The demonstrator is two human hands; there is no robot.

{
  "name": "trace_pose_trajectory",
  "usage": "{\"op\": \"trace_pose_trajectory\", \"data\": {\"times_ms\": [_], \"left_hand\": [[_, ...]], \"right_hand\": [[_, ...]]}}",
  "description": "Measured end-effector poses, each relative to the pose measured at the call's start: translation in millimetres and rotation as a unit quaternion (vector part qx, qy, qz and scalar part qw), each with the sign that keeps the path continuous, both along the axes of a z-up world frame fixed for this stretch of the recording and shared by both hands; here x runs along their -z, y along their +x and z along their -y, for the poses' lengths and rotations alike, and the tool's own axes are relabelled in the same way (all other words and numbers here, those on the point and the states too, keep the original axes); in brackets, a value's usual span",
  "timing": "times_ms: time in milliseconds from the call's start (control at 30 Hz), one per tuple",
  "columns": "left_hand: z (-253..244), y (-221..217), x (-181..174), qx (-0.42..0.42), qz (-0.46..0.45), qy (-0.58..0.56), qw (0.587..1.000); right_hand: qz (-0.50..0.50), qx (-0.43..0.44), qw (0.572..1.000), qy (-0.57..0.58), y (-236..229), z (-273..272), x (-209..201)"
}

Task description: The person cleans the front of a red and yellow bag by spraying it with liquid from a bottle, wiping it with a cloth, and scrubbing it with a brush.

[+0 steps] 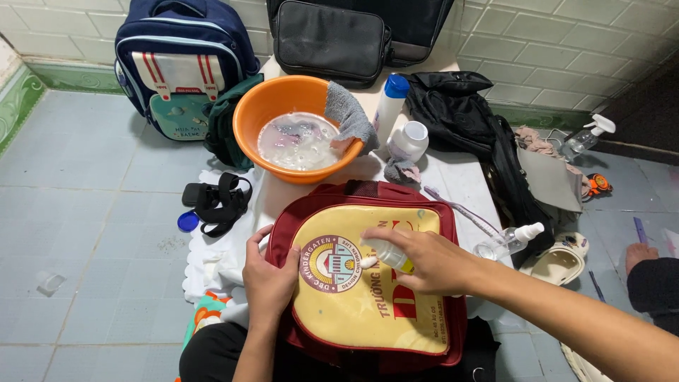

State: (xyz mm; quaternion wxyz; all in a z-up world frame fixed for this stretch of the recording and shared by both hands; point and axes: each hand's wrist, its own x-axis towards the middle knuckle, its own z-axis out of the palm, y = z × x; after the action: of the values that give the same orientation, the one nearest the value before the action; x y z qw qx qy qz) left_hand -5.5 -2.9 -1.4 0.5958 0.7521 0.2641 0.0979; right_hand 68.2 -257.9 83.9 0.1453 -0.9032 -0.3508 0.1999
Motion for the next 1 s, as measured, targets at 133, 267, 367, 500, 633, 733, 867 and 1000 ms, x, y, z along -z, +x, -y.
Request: {"op": "trace_pose_trajectory", "data": {"times_ms": [133,267,367,500,633,733,867,1000], "left_hand": [[1,-1,1,-0.001,0.010,-0.001,1.000],[-1,0,0,0.003,0.010,0.002,1.000],[0,0,1,-0.001,0.012,-0.001,1.000],[1,-1,5,-0.007,0.022,-0.005,1.000],[1,0,3,-0.005,0.017,-0.002,1.000],[1,0,2,0.000,0.024,-0.014,1.000],[1,0,2,0.002,0.015,-0.012,1.000],[0,0,3,0.001,0.022,-0.010,1.000]], "right_hand": [[0.089,-0.013,0.996,0.010,2,9,23],[0.064,0.011,0.998,0.023,-2,4,14],[0.013,0.032,0.999,-0.006,-3,0,5],[0.018,0.023,0.998,-0.057,-1,0,12],[0.066,0.025,0.995,-0.075,5,5,30],[0.000,0.021,0.996,-0.083,2,-2,15],[-0.039,-0.006,0.997,-0.064,1,-8,13],[-0.020,0.006,0.997,-0.077,5,-11,21]]}}
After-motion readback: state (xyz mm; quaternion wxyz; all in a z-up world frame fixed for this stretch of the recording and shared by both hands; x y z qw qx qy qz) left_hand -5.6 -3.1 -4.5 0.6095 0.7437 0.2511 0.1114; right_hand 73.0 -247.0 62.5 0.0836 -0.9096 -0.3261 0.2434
